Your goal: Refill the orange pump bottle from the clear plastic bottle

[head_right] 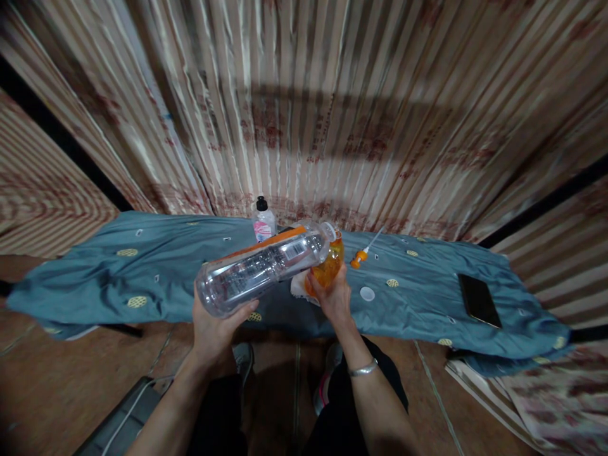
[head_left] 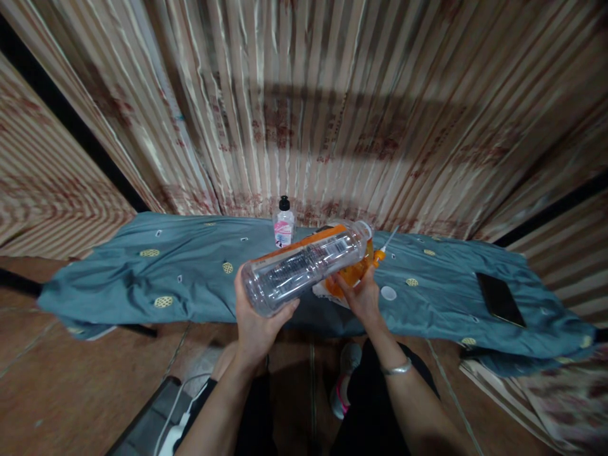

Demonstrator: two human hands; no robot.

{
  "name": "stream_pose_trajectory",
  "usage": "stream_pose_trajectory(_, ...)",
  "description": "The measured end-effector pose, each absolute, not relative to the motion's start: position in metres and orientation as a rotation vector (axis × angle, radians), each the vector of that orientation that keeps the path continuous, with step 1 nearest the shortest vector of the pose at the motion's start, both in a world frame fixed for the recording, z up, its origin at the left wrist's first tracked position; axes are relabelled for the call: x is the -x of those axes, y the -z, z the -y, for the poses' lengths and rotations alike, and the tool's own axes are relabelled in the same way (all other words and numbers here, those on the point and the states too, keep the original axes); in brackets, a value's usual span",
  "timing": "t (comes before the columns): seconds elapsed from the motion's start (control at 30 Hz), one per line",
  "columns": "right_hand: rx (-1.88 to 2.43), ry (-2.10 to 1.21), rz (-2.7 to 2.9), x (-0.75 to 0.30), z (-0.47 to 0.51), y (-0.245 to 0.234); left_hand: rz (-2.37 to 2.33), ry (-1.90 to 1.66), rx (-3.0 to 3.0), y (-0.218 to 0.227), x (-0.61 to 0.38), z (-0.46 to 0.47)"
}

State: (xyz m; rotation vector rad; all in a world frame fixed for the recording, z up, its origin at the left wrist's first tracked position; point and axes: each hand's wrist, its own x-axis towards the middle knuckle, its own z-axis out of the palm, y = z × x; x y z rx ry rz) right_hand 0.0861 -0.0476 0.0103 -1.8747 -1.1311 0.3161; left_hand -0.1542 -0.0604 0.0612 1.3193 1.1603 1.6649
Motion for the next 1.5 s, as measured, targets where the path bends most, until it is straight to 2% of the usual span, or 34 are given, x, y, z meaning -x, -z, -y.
stream_pose_trajectory(1.5,1.892,-0.238,1.164,-0.0881,0.0453,-0.0076,-1.150,-1.676,-1.311,-0.0629,0.1539,0.0627)
